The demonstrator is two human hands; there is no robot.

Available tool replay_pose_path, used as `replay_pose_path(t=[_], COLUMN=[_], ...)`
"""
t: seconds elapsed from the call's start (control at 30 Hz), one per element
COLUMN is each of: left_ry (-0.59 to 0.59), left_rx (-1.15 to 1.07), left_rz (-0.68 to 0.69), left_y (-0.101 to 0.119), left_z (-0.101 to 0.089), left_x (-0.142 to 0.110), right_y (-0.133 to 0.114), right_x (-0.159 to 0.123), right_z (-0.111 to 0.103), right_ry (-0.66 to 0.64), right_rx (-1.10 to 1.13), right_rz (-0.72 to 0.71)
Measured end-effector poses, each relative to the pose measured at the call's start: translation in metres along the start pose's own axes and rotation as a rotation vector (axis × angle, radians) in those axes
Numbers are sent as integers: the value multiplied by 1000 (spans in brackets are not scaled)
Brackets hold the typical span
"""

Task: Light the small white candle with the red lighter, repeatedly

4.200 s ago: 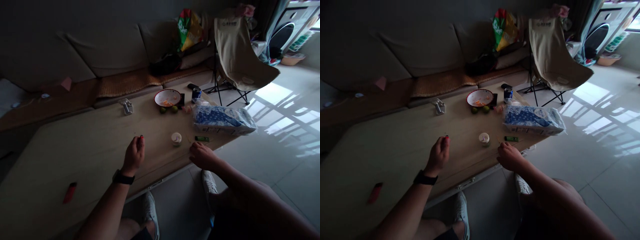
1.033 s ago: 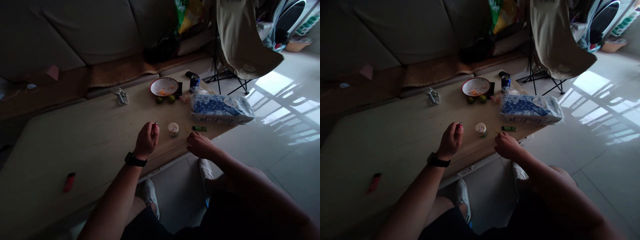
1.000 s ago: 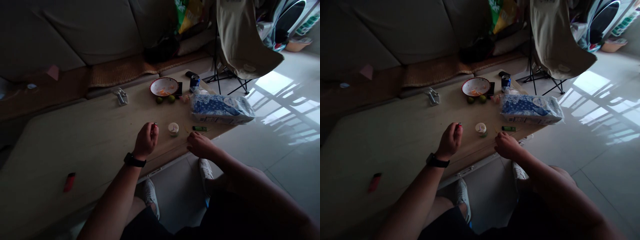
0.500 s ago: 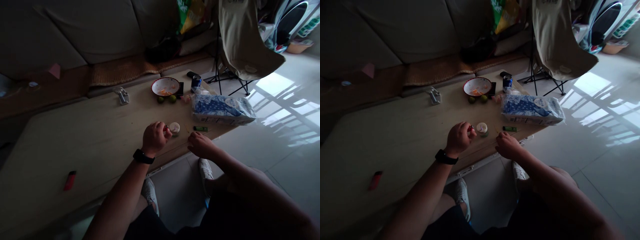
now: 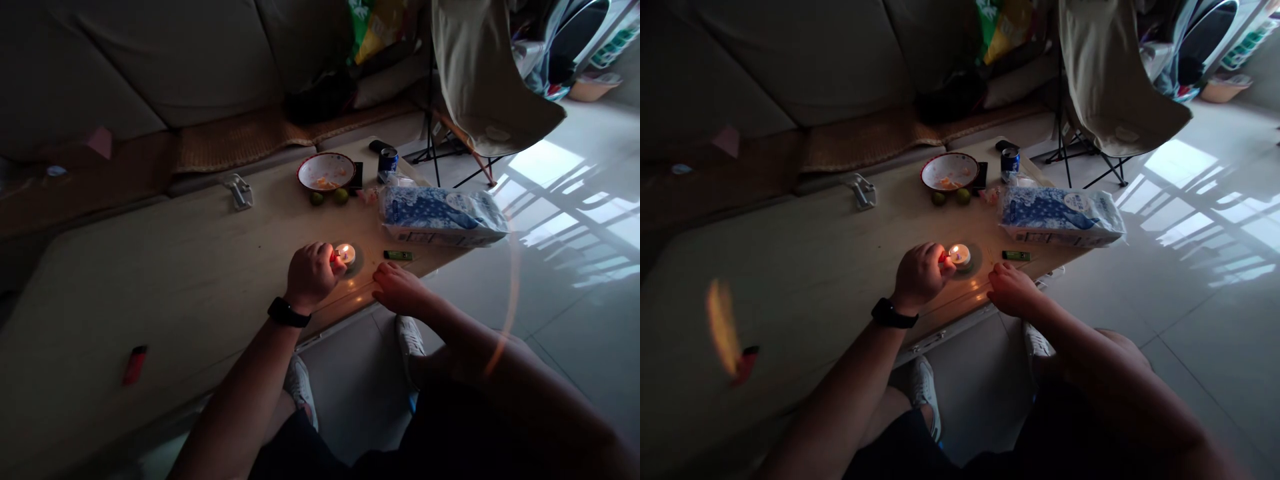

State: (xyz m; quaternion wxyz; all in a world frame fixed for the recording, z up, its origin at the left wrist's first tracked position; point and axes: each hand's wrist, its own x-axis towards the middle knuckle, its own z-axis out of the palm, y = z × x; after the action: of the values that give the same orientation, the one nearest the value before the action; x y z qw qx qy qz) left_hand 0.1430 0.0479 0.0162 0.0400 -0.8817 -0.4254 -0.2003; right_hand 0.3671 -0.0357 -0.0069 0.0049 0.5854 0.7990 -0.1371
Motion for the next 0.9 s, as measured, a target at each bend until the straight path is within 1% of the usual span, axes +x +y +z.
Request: replay_pose_path(t=[0.2,0.43,0.9], left_ry=[1,23,-1], left_rx=[-1,-3,13], left_rz=[2,2,-6], left_y=[0,-1,0], left_z=[-1,0,-1], left_x=[1,0,1], right_y=[-1,-1,1], right_x=[0,-1,0], right_z=[-2,-3,1], right_ry=[-27,-19,-9], right_rx=[12,4,9], right_rz=[13,15,-5])
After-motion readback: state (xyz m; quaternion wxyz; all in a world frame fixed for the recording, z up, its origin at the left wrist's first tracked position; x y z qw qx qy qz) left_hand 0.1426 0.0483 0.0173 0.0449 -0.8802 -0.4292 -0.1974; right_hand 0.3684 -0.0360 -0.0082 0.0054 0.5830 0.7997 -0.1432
